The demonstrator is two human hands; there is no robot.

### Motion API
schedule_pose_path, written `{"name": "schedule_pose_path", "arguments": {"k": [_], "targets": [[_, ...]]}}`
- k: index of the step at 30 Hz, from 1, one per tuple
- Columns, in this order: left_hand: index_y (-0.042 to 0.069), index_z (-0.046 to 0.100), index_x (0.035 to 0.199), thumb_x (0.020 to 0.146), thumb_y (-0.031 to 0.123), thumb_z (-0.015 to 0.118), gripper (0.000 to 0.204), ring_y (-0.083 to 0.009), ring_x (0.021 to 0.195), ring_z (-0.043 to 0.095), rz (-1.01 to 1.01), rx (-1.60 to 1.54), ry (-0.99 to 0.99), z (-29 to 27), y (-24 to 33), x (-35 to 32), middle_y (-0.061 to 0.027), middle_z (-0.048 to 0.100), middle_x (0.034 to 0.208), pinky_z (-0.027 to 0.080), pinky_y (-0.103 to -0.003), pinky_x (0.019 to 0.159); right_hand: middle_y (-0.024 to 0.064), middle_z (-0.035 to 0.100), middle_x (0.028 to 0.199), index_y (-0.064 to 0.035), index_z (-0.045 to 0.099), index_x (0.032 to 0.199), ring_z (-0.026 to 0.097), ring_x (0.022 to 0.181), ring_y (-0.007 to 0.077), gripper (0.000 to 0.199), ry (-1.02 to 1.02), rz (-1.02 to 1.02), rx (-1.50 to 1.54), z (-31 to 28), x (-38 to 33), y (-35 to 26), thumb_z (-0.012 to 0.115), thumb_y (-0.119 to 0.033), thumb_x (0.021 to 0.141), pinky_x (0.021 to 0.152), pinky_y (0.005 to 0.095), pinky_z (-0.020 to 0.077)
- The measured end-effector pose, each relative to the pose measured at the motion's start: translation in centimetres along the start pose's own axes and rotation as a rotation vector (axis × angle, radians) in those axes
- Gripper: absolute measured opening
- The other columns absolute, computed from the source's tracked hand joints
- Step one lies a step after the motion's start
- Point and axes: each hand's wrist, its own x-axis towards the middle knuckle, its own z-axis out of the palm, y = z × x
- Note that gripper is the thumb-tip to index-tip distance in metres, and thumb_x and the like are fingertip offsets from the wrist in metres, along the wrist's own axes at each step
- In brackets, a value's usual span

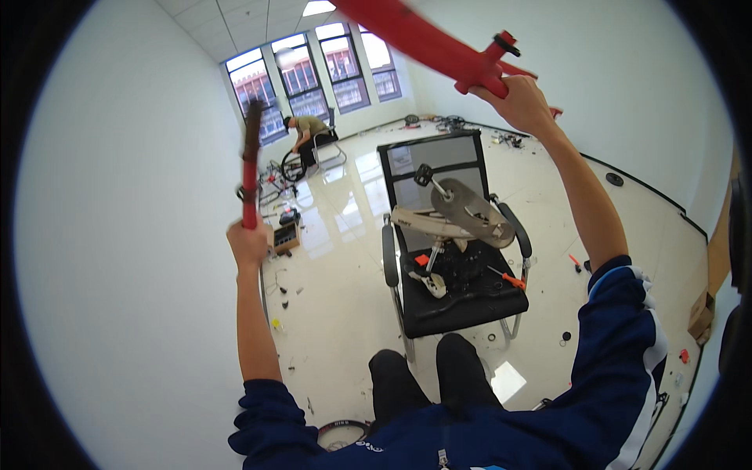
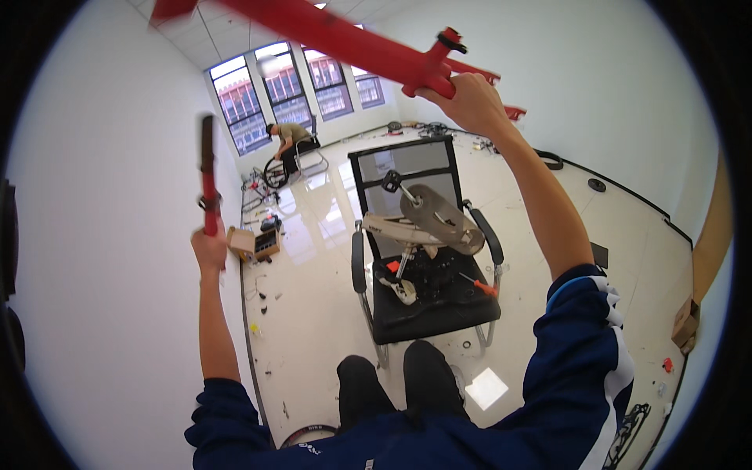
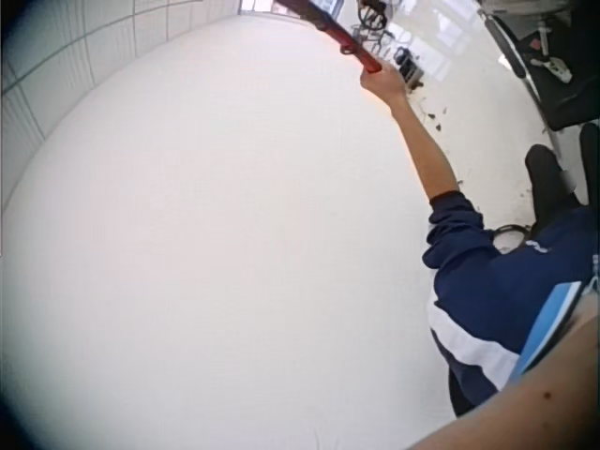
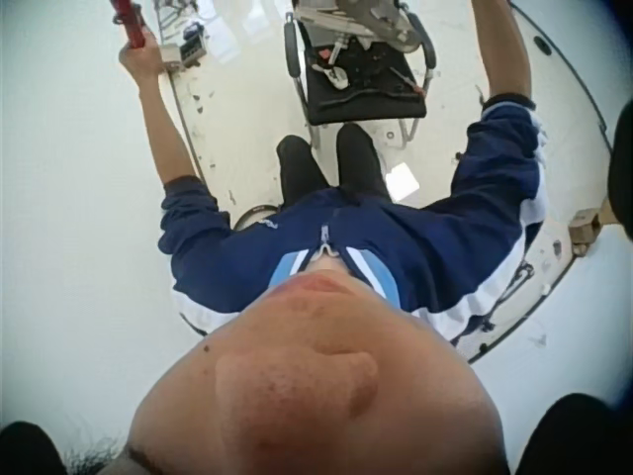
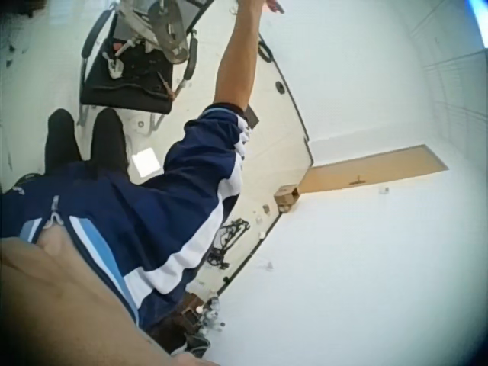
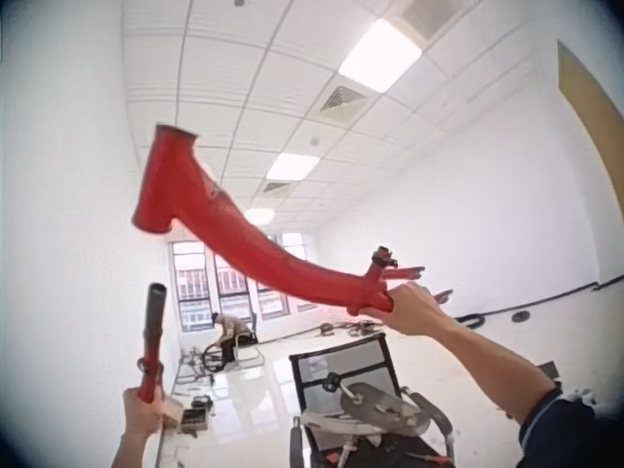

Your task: The person assembles a red bicycle fork by attaching a black stem and handlebar. They secure the components using bolts and an Allen key, tightening the assembly while holding the parts in place.

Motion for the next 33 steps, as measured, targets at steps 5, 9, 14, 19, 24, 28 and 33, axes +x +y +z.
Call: {"name": "schedule_pose_path", "arguments": {"k": [5, 9, 14, 19, 24, 28, 33], "targets": [[-0.006, 0.069, 0.079, 0.084, 0.034, 0.067, 0.04, -0.0393, 0.066, 0.067, -0.261, 0.183, -0.175, 2.7, -11.7, -4.5, -0.0254, 0.065, 0.068, 0.05, -0.047, 0.063, -0.0029, 0.047, 0.052, -0.005, 0.068, 0.078, 0.041, 0.045, 0.0083, 0.05, 0.291, 0.39, 0.18, -5.7, 1.9, 8.7, 0.065, -0.054, 0.09, 0.045, 0.0294, 0.0324], [-0.006, 0.065, 0.069, 0.082, 0.023, 0.068, 0.032, -0.0265, 0.052, 0.063, -0.479, 0.053, -0.097, 1.5, -16.9, -12.5, -0.0164, 0.063, 0.059, 0.048, -0.043, 0.054, -0.0081, 0.034, 0.049, -0.0157, 0.053, 0.066, 0.029, 0.04, 0.0046, 0.046, 0.486, 0.548, 0.51, -11.6, -3.3, 13.7, 0.061, -0.052, 0.093, 0.041, 0.024, 0.0244], [-0.005, 0.061, 0.067, 0.083, 0.021, 0.068, 0.031, -0.0219, 0.044, 0.055, -0.698, 0.058, -0.265, 1.6, -23.3, -21.0, -0.0113, 0.057, 0.054, 0.043, -0.039, 0.046, -0.0068, 0.021, 0.05, -0.0193, 0.028, 0.062, 0.018, 0.042, 0.0072, 0.053, 0.644, 0.527, 1.142, -14.4, -12.1, 15.3, 0.057, -0.045, 0.098, 0.047, 0.0248, 0.0236], [-0.003, 0.062, 0.068, 0.083, 0.023, 0.07, 0.031, -0.0209, 0.044, 0.054, -0.798, 0.099, -0.43, 2.5, -25.5, -27.7, -0.0098, 0.057, 0.053, 0.042, -0.038, 0.046, -0.0064, 0.019, 0.052, -0.0172, 0.028, 0.064, 0.019, 0.044, 0.0084, 0.052, 0.796, 0.708, 1.094, -16.1, -22.9, 23.3, 0.052, -0.046, 0.1, 0.046, 0.0264, 0.0225], [-0.003, 0.068, 0.075, 0.081, 0.024, 0.072, 0.028, -0.0195, 0.05, 0.054, -0.871, 0.133, -0.551, 2.1, -30.0, -32.5, -0.0084, 0.058, 0.055, 0.043, -0.039, 0.052, -0.0063, 0.024, 0.051, -0.0198, 0.03, 0.063, 0.024, 0.04, 0.0076, 0.051, 0.56, 1.036, 0.847, -14.2, -37.4, 27.0, 0.052, -0.048, 0.1, 0.04, 0.0266, 0.0238], [0.001, 0.055, 0.064, 0.085, 0.022, 0.071, 0.033, -0.0178, 0.034, 0.043, -0.971, 0.081, -0.619, 3.4, -26.9, -33.6, -0.0042, 0.045, 0.046, 0.033, -0.034, 0.034, -0.0087, 0.027, 0.05, -0.0212, 0.035, 0.062, 0.027, 0.036, 0.0054, 0.051, 0.409, 1.479, 0.418, -10.5, -45.6, 21.6, 0.065, -0.05, 0.092, 0.036, 0.025, 0.0262], [0.004, 0.052, 0.068, 0.085, 0.022, 0.071, 0.031, -0.0178, 0.032, 0.041, -1.092, -0.01, -0.635, 4.2, -25.7, -34.8, -0.0036, 0.041, 0.044, 0.034, -0.032, 0.032, -0.0076, 0.033, 0.048, -0.0157, 0.046, 0.062, 0.03, 0.036, 0.0068, 0.049, -0.118, 1.644, 0.213, -7.6, -52.5, 20.1, 0.071, -0.05, 0.087, 0.036, 0.0258, 0.0244]]}}
